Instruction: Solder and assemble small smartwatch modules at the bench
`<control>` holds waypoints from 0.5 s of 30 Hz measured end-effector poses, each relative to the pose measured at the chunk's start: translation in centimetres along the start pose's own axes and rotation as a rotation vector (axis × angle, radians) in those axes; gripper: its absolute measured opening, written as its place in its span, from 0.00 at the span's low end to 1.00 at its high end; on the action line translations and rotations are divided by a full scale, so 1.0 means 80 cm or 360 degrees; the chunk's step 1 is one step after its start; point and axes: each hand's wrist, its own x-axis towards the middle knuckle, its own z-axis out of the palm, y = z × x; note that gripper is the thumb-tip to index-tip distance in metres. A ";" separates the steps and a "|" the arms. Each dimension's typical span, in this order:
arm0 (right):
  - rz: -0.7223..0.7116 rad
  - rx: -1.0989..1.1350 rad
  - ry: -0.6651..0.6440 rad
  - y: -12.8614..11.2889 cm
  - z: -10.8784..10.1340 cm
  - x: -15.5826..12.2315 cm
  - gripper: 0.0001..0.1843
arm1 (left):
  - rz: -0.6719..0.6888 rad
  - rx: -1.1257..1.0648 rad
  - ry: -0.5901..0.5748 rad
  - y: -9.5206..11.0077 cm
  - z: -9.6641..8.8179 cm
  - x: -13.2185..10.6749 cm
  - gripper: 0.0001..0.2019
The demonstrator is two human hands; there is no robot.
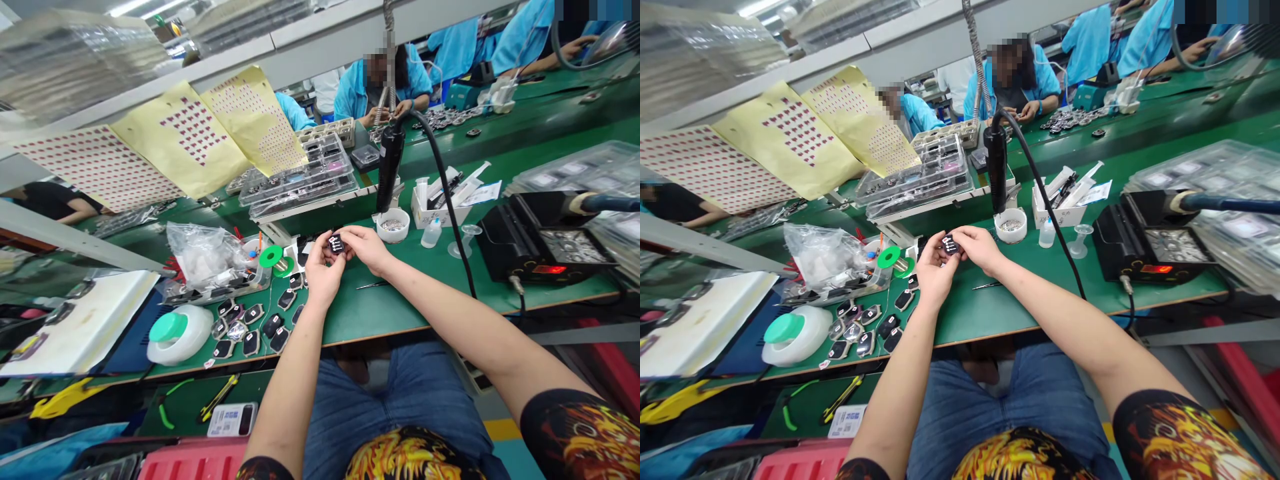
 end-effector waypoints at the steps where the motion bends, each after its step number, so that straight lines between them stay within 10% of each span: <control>1: 0.0001 -0.0003 0.0002 0.000 0.000 0.000 0.15 | -0.0004 -0.0002 -0.0002 0.000 0.000 0.000 0.31; 15: 0.0036 0.0045 -0.0232 -0.009 -0.001 -0.007 0.25 | -0.0008 0.0022 0.0056 -0.001 -0.002 0.002 0.31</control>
